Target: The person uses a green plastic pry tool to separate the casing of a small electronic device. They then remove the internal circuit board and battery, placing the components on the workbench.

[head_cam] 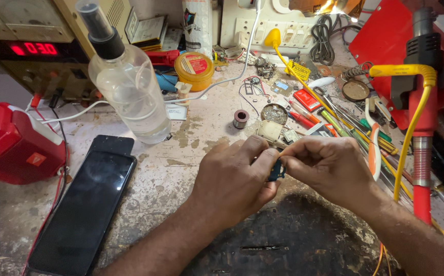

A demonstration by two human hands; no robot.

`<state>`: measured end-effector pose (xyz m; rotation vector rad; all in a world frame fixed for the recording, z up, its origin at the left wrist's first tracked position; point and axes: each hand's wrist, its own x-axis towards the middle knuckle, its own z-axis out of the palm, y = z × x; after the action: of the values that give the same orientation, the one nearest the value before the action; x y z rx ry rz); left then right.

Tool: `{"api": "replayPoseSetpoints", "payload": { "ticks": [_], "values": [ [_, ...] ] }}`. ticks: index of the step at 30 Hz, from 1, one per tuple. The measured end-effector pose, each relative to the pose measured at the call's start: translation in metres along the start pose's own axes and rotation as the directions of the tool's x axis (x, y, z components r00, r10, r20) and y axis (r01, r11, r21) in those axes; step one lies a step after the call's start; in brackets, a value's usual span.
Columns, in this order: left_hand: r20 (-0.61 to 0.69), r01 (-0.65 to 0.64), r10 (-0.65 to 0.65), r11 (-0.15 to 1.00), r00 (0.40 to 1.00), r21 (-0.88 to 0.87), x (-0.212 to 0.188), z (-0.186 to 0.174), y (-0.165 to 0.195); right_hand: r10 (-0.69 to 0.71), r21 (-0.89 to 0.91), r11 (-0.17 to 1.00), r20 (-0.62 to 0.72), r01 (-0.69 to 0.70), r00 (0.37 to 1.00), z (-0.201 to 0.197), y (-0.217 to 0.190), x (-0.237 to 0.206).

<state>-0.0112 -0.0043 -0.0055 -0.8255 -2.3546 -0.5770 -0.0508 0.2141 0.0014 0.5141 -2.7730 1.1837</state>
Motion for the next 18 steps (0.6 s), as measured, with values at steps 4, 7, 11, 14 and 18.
{"api": "replayPoseSetpoints", "payload": {
  "ticks": [4, 7, 11, 14, 18],
  "values": [
    [0.010, -0.006, 0.005, 1.000, 1.000, 0.029, -0.001, 0.001, 0.002, 0.112, 0.325, 0.934, 0.135, -0.150, 0.985, 0.000, 0.008, 0.004],
    [0.017, 0.025, -0.025, 1.000, 1.000, 0.004, 0.001, 0.000, 0.003, 0.100, 0.463, 0.872, 0.148, -0.158, 0.984, 0.004, 0.011, 0.007],
    [-0.016, 0.120, -0.124, 0.984, 0.992, -0.131, 0.004, -0.001, 0.000, 0.138, 0.523, 0.825, 0.184, -0.216, 0.973, 0.003, 0.014, 0.009],
    [0.034, 0.248, -0.248, 0.932, 0.968, -0.263, 0.006, 0.000, -0.004, 0.109, 0.628, 0.744, 0.223, -0.228, 0.969, -0.002, 0.019, 0.010],
    [-0.079, 0.154, -0.196, 0.916, 0.977, -0.370, 0.009, 0.005, -0.013, 0.052, 0.726, 0.653, 0.241, -0.216, 0.969, -0.006, 0.026, 0.012]
  ]
}}
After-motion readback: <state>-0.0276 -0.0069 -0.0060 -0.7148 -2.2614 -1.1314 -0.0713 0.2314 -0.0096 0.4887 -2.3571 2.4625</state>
